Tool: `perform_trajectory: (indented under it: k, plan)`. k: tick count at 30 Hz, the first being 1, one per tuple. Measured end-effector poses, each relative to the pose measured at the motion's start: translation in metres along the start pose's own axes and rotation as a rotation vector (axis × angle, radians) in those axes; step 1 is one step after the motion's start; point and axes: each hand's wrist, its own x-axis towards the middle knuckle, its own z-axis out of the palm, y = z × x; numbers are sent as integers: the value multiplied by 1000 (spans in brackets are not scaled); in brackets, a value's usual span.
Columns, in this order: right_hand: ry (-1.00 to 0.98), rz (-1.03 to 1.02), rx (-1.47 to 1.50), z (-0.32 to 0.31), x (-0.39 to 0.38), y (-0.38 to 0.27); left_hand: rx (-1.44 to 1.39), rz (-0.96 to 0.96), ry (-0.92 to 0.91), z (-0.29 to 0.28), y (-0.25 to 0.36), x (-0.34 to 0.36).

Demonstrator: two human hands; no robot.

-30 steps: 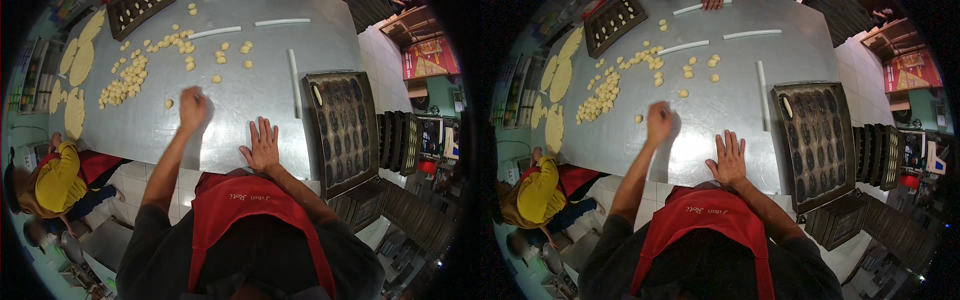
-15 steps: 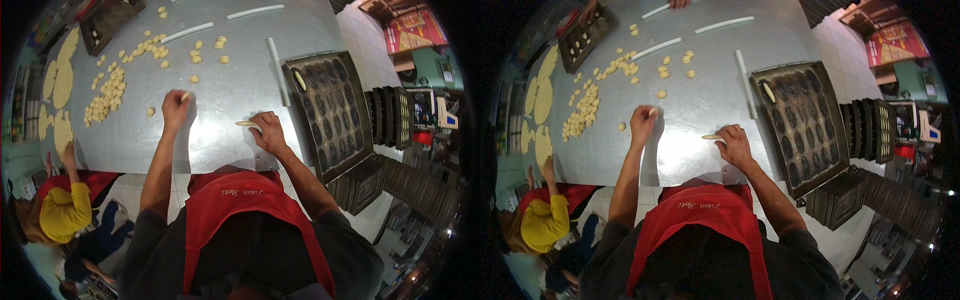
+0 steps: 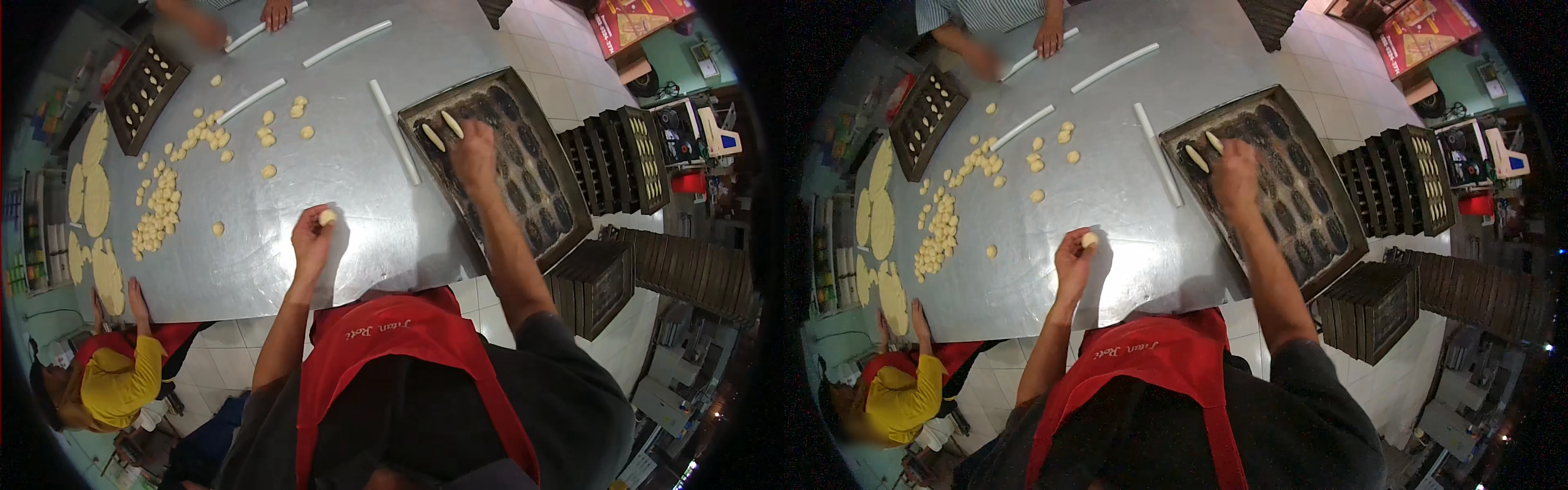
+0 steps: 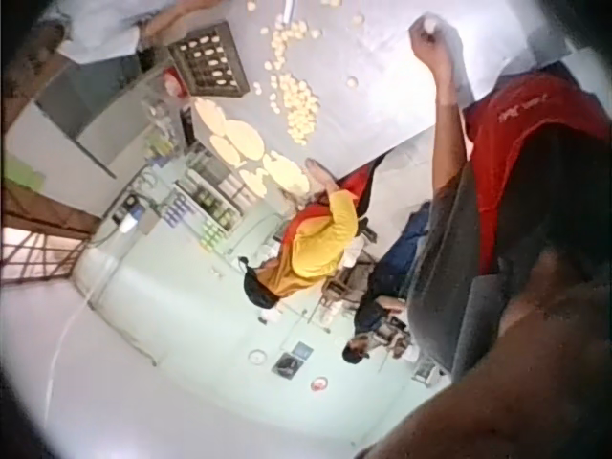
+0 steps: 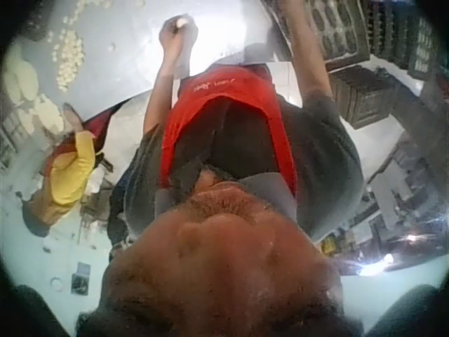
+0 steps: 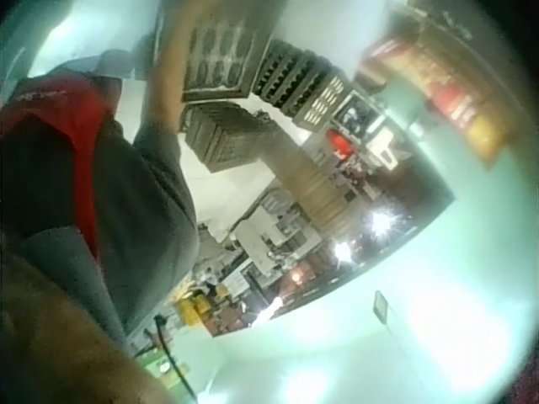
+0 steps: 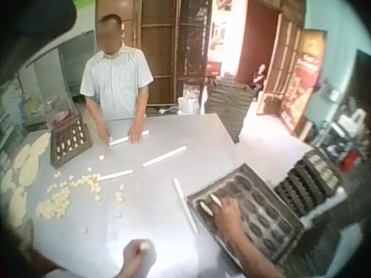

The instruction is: Preparing and rolling bread dough into shapes on a metal table and placing them on trays.

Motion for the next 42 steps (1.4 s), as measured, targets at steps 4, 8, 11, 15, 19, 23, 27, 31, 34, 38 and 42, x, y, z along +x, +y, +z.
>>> perform_trajectory:
  k: [4, 8, 11, 15, 19, 23, 27, 31, 34, 38, 42]
  plan:
    - [-230, 205, 441, 33, 1, -112, 34, 45, -120, 55, 22, 10]
    - [-125, 21, 77, 78, -13, -127, 848, 552, -74, 49, 10, 3]
    - [-294, 122, 182, 55, -59, -115, 1021, 671, -166, 38, 25, -27]
    - [-327, -215, 478, 15, -116, -122, 1134, 659, -145, 27, 41, -20]
    - [-302, -344, 495, 43, -70, -139, 1215, 612, 25, 25, 38, 60]
    - [-210, -128, 493, 36, -72, -152, 1240, 647, -12, 24, 31, 48]
    - [-503, -49, 488, 6, -120, -142, 1120, 623, -284, 10, 3, -25]
    - [-356, 91, 309, 13, -92, -149, 1004, 798, -315, 26, 19, -20]
    - [-312, -122, 201, 23, -87, -166, 947, 658, -156, 48, 30, 6]
    - [-289, -338, 205, 10, -137, -167, 881, 727, -311, 20, -13, -29]
    - [-572, -231, 111, -6, -95, -200, 980, 794, -312, 10, 9, -57]
